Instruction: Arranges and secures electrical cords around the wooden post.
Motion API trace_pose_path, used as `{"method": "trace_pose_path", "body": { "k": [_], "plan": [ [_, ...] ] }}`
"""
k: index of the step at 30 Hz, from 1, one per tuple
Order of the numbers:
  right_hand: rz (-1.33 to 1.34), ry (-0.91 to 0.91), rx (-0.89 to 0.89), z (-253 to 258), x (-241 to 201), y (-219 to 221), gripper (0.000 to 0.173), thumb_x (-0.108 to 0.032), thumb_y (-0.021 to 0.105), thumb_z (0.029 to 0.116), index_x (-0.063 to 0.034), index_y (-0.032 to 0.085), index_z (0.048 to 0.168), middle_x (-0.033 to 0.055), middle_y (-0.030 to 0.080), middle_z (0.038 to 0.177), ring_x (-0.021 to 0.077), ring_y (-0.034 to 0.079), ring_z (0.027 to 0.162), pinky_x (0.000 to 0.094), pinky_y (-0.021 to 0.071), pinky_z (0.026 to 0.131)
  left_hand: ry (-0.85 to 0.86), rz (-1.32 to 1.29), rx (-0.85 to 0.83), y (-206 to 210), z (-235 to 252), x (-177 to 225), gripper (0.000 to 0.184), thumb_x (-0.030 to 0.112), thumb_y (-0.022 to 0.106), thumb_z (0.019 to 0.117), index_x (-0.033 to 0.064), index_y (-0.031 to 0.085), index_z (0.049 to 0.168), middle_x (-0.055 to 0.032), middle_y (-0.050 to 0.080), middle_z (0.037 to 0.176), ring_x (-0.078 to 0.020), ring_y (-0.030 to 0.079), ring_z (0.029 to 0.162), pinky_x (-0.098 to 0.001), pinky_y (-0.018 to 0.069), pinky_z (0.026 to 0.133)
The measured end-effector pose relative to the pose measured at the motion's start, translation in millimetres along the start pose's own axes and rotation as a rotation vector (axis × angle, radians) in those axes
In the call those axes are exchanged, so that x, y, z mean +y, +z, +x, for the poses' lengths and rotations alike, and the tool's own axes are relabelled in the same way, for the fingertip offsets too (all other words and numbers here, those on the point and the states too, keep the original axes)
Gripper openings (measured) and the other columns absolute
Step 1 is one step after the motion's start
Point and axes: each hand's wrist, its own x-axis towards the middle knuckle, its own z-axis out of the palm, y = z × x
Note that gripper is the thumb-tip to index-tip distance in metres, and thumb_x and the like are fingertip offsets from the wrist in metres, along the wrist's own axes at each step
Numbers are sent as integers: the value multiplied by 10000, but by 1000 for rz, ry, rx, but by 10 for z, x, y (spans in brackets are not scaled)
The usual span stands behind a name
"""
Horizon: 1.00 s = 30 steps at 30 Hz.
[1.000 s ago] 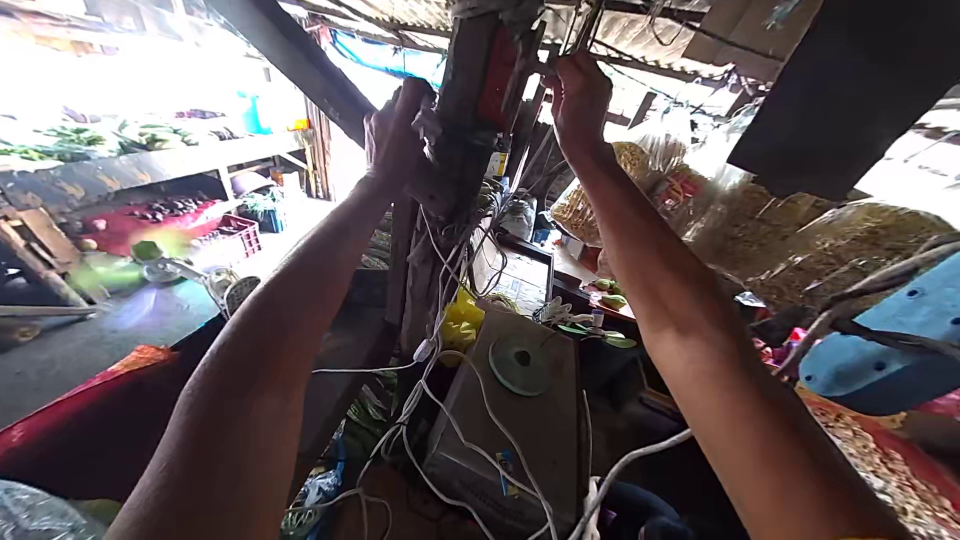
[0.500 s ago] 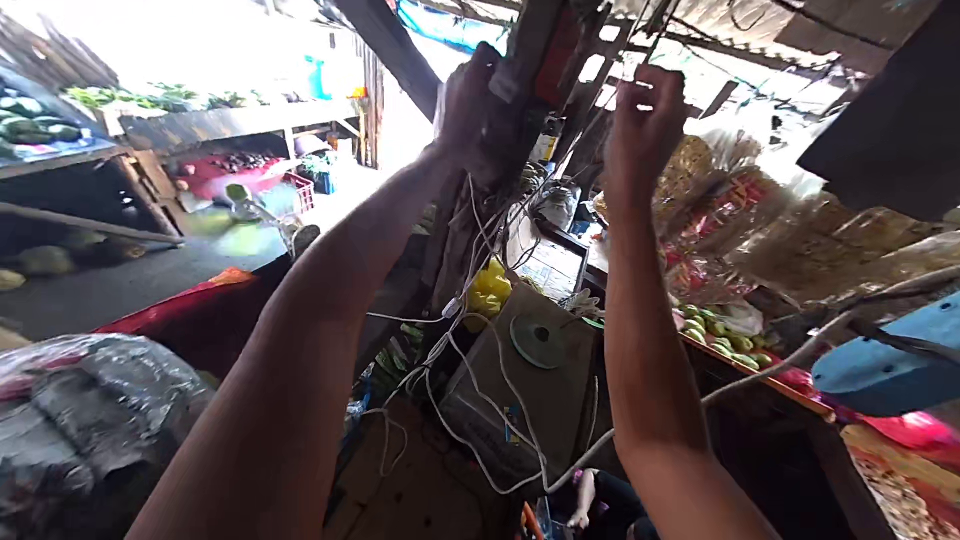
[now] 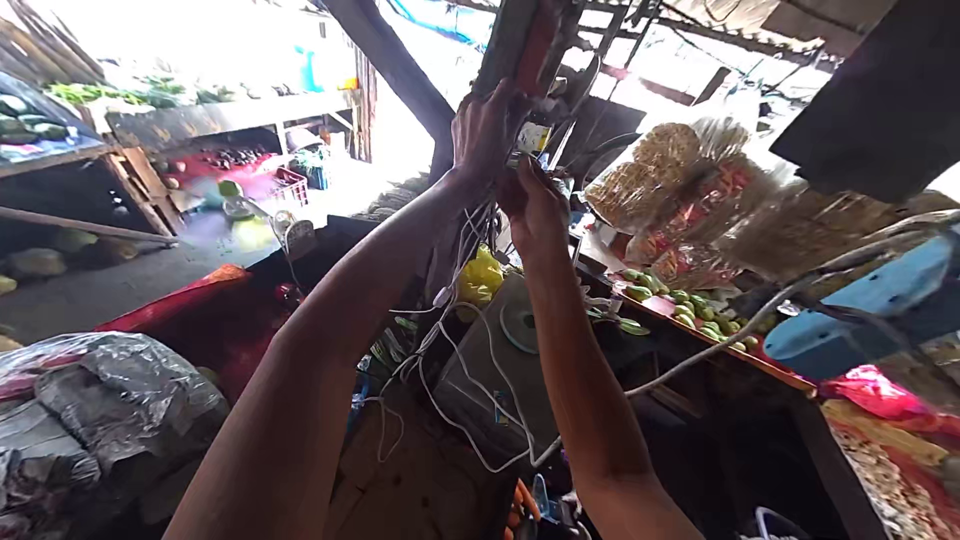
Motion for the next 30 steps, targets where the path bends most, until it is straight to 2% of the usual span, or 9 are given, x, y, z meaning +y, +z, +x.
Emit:
{"method": "trace_pose_path", "body": {
  "k": [5, 8, 10, 13, 16, 18, 20, 23, 30],
  "plan": [
    [54, -120, 206, 293, -59, 255, 232, -188, 622, 1032, -27, 669, 1193, 47, 649, 901, 84, 574, 683, 235, 497, 609, 3, 76, -56, 72, -91, 194, 275, 208, 561, 1024, 72, 708, 1212, -179, 746, 1084, -400, 683, 1104, -574, 468, 1000],
    [71, -129, 242, 476, -62, 229, 227, -229, 623, 1034, -62, 677, 1178, 37, 657, 986, 105, 605, 839, 267, 513, 731, 127, 97, -3, 180, -148, 150, 278, 148, 559, 1024, 20, 715, 1215, -209, 758, 1003, -402, 710, 1062, -541, 385, 1135],
    [24, -149, 220, 564, -97, 206, 257, -243, 620, 1036, -50, 681, 1195, 63, 656, 1029, 133, 603, 910, 299, 506, 782, 224, 36, -31, 193, -121, 23, 270, 162, 569, 1026, 2, 720, 1183, -212, 752, 1021, -404, 705, 1070, -546, 429, 1094],
    [-151, -211, 150, 675, -158, 200, 199, -178, 623, 1027, -33, 678, 1152, 61, 639, 988, 120, 581, 837, 279, 491, 706, 320, -90, -135, 128, -23, -180, 257, 177, 584, 1022, 3, 725, 1148, -204, 731, 1090, -379, 703, 1042, -535, 519, 954],
    [-283, -218, 42, 717, -157, 205, 196, -119, 597, 1035, -4, 637, 1189, 101, 632, 1031, 145, 602, 836, 298, 519, 712, 336, -202, -16, 114, -52, -374, 253, 154, 597, 1009, 23, 742, 1169, -165, 743, 1126, -291, 717, 1053, -441, 540, 966],
    [-298, -241, 5, 710, -172, 221, 147, -109, 548, 1057, -11, 588, 1159, 79, 613, 1006, 106, 571, 773, 252, 498, 658, 172, -272, 69, 106, -267, -447, 313, 187, 614, 1012, 6, 689, 1255, -169, 699, 1214, -270, 657, 1151, -400, 491, 1034],
    [-281, -230, -28, 695, -220, 251, 147, -126, 489, 1088, -20, 539, 1178, 70, 649, 1009, 84, 588, 743, 225, 483, 626, -167, -210, 123, 152, -561, -536, 318, 176, 541, 1043, -60, 599, 1248, -217, 654, 1188, -305, 638, 1132, -436, 492, 1010],
    [-213, -240, -78, 713, -222, 268, 147, -105, 440, 1103, 4, 473, 1196, 94, 654, 936, 107, 624, 669, 238, 544, 619, -621, -95, -149, 356, -812, -802, 408, 293, 518, 1064, -36, 586, 1297, -252, 664, 1219, -404, 641, 1167, -588, 474, 1017],
    [-121, -318, -110, 808, -201, 294, 232, 5, 587, 1014, 71, 486, 1212, 129, 631, 889, 139, 669, 688, 251, 607, 656, -592, -250, -204, 562, -957, -1149, 316, 284, 592, 1026, 17, 718, 1140, -194, 720, 1089, -348, 678, 1055, -575, 491, 969]
  ]
}}
